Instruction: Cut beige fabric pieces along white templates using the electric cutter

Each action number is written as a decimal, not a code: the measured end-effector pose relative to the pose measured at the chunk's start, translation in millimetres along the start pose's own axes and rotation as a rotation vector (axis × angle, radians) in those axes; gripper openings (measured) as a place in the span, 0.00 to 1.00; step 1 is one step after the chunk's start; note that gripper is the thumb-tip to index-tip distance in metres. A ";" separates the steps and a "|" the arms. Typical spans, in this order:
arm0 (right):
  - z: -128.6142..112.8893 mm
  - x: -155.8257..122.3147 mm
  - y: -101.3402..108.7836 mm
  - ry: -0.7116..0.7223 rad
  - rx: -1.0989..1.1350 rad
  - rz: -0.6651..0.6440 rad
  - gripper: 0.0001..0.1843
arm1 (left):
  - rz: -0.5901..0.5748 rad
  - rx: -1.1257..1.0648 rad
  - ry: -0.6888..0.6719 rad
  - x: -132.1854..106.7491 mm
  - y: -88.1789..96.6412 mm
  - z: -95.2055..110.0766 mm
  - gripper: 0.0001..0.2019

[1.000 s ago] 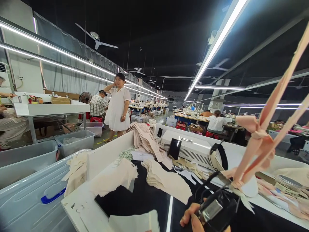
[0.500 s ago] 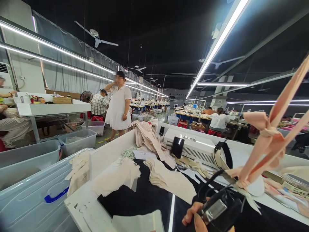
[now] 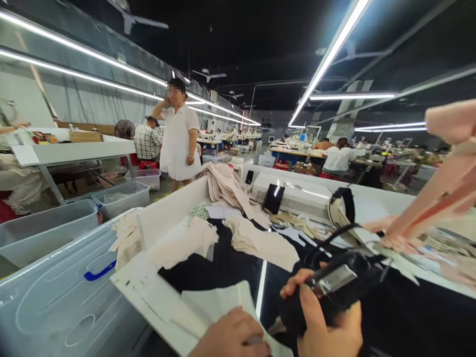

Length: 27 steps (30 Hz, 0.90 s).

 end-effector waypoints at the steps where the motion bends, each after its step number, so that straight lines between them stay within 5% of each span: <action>1: -4.8 -1.9 -3.3 0.000 -0.014 0.009 0.39 | 0.055 0.019 0.026 -3.9 5.8 2.8 0.07; 5: -24.9 -2.4 -23.1 0.108 0.012 -0.052 0.32 | 0.175 -0.016 0.056 -13.5 40.6 8.5 0.03; 8: -30.7 -2.1 -31.8 0.149 0.012 -0.109 0.28 | 0.123 -0.030 0.036 -12.1 52.9 6.3 0.05; 27: -28.5 -14.4 -28.1 0.140 -0.005 -0.188 0.23 | 0.091 -0.002 0.024 -10.7 65.4 7.0 0.07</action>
Point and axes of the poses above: each hand's wrist, its own x-axis towards the middle knuckle, its own y-axis out of the back of the hand, z = x × y, the point moved 8 cm from there along x, towards the middle knuckle, and after that the axes turned 12 degrees about x, right-handed, at the moved point
